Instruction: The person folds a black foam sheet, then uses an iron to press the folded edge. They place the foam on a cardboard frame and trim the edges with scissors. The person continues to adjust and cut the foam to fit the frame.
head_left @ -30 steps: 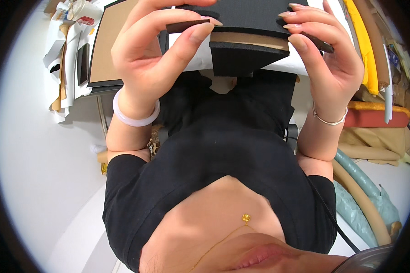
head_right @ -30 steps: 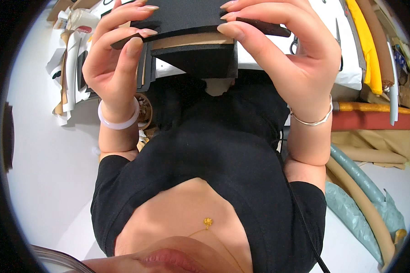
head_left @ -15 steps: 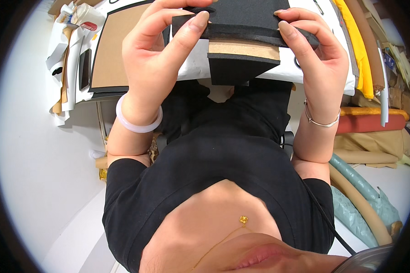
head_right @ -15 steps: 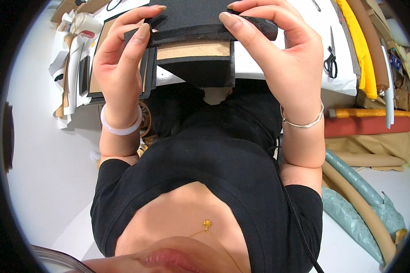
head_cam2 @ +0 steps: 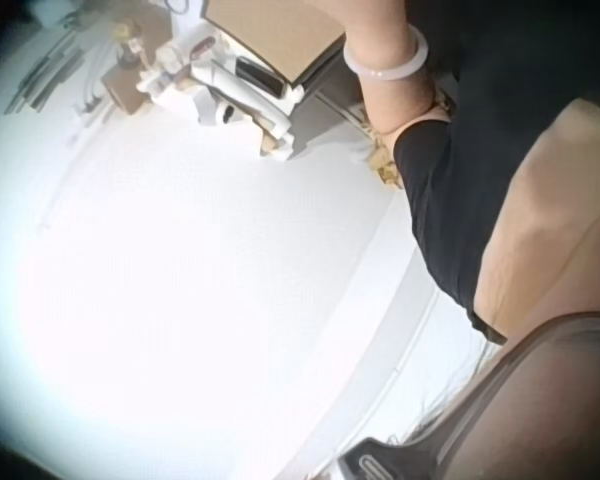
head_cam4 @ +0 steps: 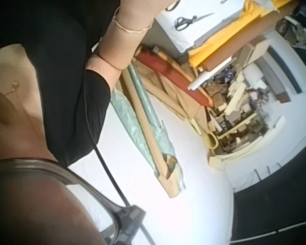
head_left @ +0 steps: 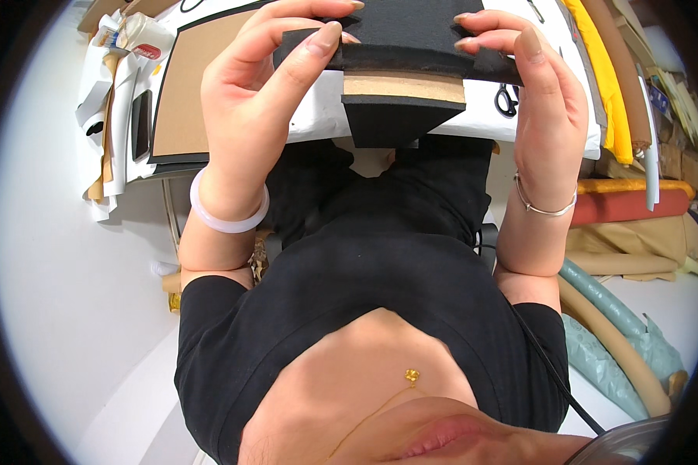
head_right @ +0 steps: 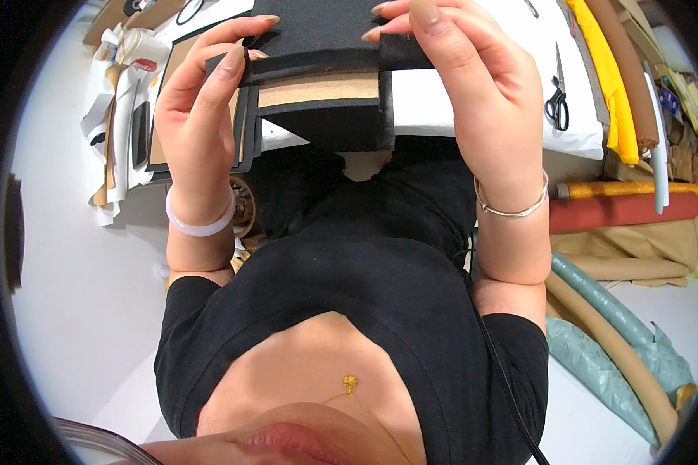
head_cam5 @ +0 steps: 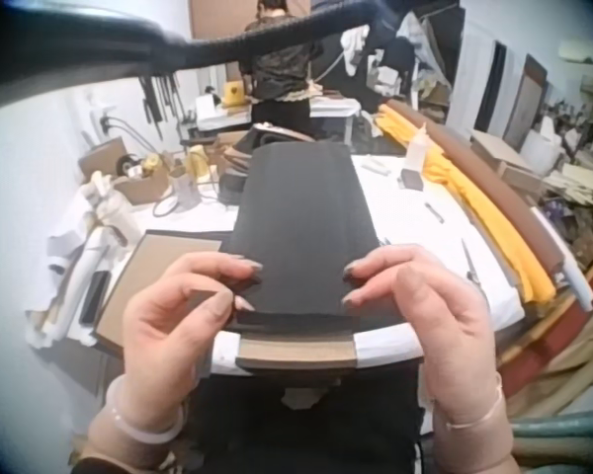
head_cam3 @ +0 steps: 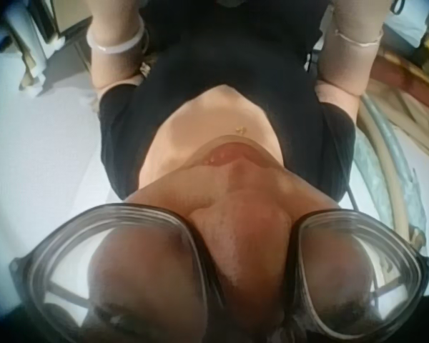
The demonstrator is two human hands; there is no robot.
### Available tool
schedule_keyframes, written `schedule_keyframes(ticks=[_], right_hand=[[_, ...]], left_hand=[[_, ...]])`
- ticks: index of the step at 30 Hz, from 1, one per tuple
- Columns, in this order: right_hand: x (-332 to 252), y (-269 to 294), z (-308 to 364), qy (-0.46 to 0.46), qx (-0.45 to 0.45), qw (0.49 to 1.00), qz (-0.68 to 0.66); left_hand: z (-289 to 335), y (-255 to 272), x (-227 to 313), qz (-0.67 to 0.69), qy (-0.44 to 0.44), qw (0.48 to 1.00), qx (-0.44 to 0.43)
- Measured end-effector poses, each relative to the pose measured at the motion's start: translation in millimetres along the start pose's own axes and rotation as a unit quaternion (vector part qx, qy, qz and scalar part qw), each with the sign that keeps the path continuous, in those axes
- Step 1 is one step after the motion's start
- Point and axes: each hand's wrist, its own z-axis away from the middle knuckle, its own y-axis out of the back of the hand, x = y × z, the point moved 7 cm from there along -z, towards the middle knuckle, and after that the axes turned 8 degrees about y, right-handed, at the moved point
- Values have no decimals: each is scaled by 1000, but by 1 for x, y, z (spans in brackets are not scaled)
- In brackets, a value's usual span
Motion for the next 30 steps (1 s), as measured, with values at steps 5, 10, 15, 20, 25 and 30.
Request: schedule_keyframes(ticks=[5,10,15,20,25,30], right_hand=[[-61,-22,-26,-55,2,991,123],[-69,-41,-26,190,-173,920,296],[-87,-55,-15,110,-207,886,399],[-65,-40,13,285,-198,857,381],[-58,-33,18,272,-174,874,363],[-32,0,47,296,30,928,226]], left_hand=[[0,-1,3,-28,-21,999,-13],[9,1,17,-103,-126,985,-54],[13,1,22,-208,-237,944,-91],[20,3,22,-248,-243,934,-88],[23,-35,61,-496,-213,839,-67],[45,10,-6,-162,-225,957,81]])
